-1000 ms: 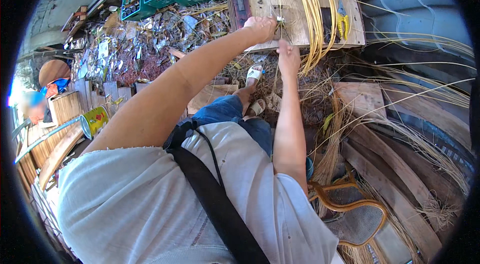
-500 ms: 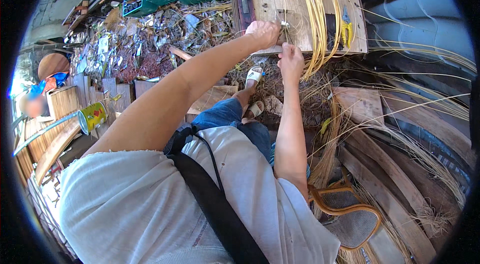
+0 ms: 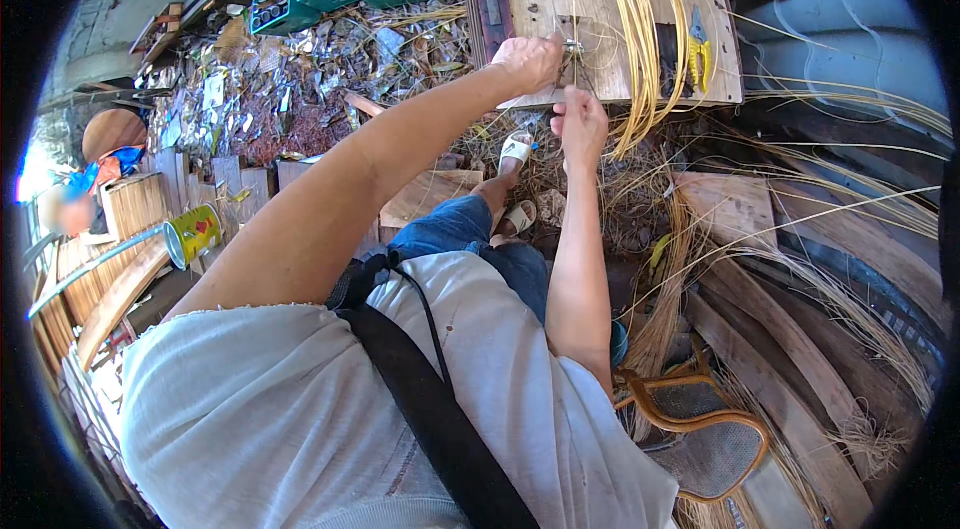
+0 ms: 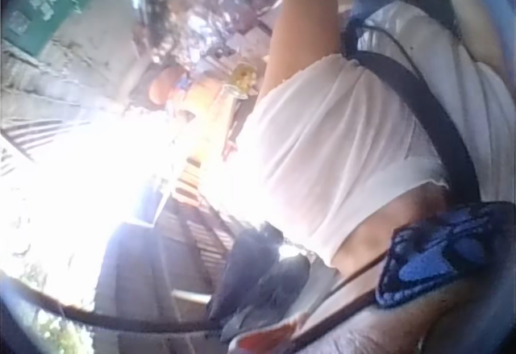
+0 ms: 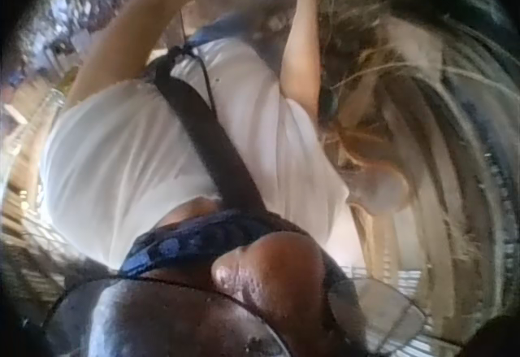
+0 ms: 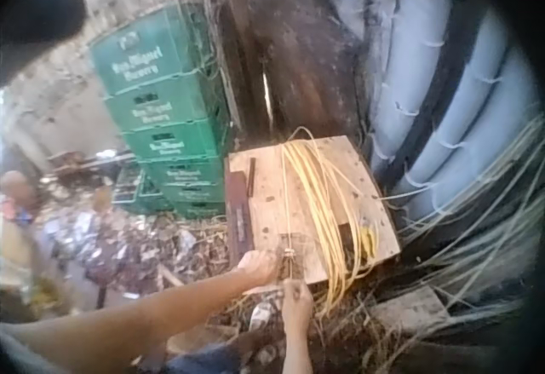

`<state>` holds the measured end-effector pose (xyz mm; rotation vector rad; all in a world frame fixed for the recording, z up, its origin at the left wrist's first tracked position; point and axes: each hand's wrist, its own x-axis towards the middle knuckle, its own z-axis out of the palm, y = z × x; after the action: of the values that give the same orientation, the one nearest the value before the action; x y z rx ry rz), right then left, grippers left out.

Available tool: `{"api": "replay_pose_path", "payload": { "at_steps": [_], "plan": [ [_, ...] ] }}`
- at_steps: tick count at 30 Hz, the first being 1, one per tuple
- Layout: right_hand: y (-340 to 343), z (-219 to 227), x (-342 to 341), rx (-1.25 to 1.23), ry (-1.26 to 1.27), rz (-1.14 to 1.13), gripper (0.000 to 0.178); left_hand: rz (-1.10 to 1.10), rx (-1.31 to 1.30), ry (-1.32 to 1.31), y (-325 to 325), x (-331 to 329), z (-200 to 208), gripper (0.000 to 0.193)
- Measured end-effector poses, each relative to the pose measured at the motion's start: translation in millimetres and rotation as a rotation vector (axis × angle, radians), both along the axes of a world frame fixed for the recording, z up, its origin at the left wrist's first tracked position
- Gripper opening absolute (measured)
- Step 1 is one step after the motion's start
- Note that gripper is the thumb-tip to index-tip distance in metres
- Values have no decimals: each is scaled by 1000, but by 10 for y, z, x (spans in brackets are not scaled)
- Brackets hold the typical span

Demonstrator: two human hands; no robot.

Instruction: The person is stripping thin strands of bamboo from a larger piece using a small knife.

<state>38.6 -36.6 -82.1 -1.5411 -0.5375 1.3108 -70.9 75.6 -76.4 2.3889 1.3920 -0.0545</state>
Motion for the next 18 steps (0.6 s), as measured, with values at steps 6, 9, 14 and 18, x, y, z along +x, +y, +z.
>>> {"api": "replay_pose_path", "payload": {
  "at_steps": [6, 9, 14, 18],
  "plan": [
    [126, -264, -34, 101, -588, -85, 17, 2, 11, 122, -27, 123, 53, 30],
    [-314, -205, 11, 129, -635, 82, 21, -56, 86, 145, -49, 121, -25, 33],
    [-3453, 352, 85, -460, -533, 235, 26, -37, -56, 180, -30, 8, 104, 36],
    [-4520, 731, 331, -476, -502, 111, 27, -1, -88, 165, -51, 100, 117, 32]
  ]
}}
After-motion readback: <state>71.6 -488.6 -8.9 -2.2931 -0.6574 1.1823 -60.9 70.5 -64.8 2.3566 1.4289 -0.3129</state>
